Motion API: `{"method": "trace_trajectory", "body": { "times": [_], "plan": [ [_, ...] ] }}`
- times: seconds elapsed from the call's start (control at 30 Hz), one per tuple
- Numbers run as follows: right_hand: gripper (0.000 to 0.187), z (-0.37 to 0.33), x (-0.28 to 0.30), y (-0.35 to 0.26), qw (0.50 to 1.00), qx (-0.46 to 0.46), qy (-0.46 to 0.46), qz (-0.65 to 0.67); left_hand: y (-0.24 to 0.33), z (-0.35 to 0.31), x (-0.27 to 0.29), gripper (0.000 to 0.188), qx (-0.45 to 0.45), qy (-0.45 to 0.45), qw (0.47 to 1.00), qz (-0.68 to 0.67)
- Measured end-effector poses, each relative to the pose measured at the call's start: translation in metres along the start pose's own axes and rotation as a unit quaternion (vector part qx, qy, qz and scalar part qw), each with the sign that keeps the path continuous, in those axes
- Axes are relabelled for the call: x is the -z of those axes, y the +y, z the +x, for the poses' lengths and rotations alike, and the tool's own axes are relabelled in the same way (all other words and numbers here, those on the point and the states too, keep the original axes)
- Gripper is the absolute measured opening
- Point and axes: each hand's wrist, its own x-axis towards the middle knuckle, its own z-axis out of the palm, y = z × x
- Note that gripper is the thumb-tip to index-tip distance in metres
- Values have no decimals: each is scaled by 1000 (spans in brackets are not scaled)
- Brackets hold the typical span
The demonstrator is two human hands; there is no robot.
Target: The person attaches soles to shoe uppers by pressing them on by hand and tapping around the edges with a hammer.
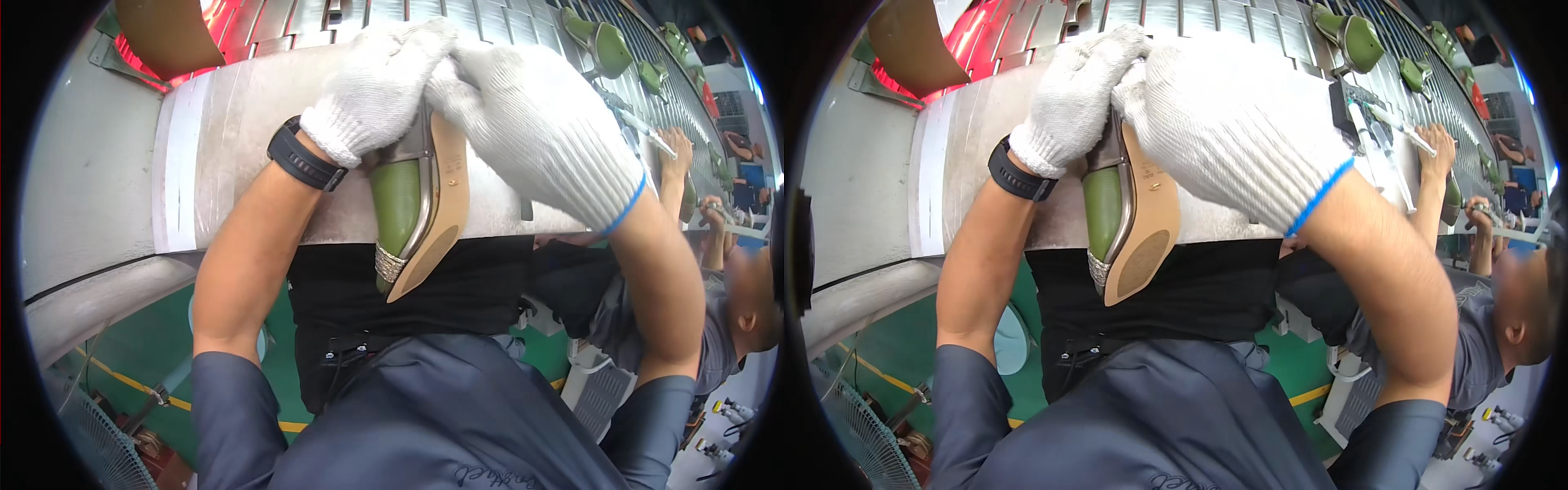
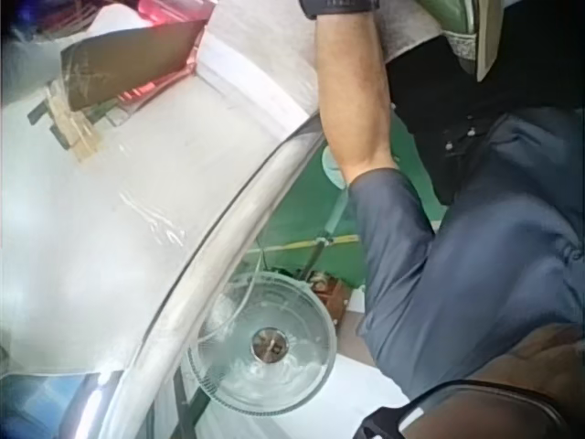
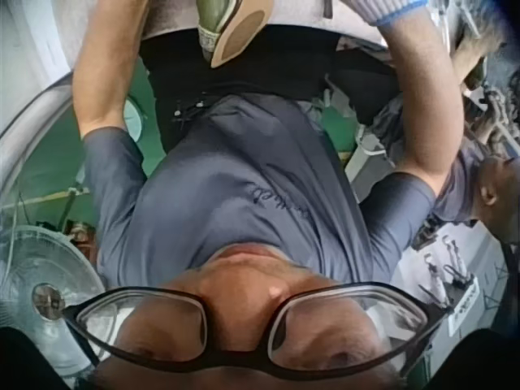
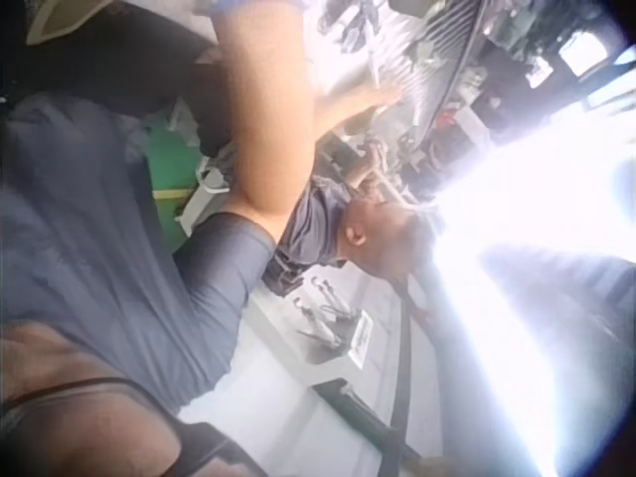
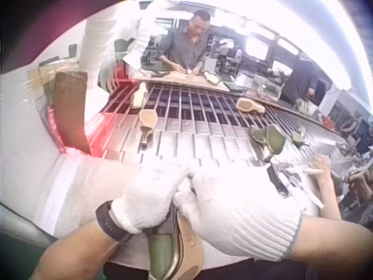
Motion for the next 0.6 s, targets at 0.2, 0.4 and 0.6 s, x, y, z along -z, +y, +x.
{"method": "trace_trajectory", "body": {
  "times": [0.2, 0.4, 0.6],
  "plan": [
    [34, 4, -5, -10, 996, -83, -5, 22, -1, 1, 4, 34, 272, -40, 923, -269],
    [40, -25, -29, 3, 973, -99, 121, 172, 18, 6, 1, 31, 200, -23, 922, -330],
    [46, -22, -39, -9, 880, -214, 46, 422, 23, 7, -1, 24, 240, -40, 884, -399]
  ]
}}
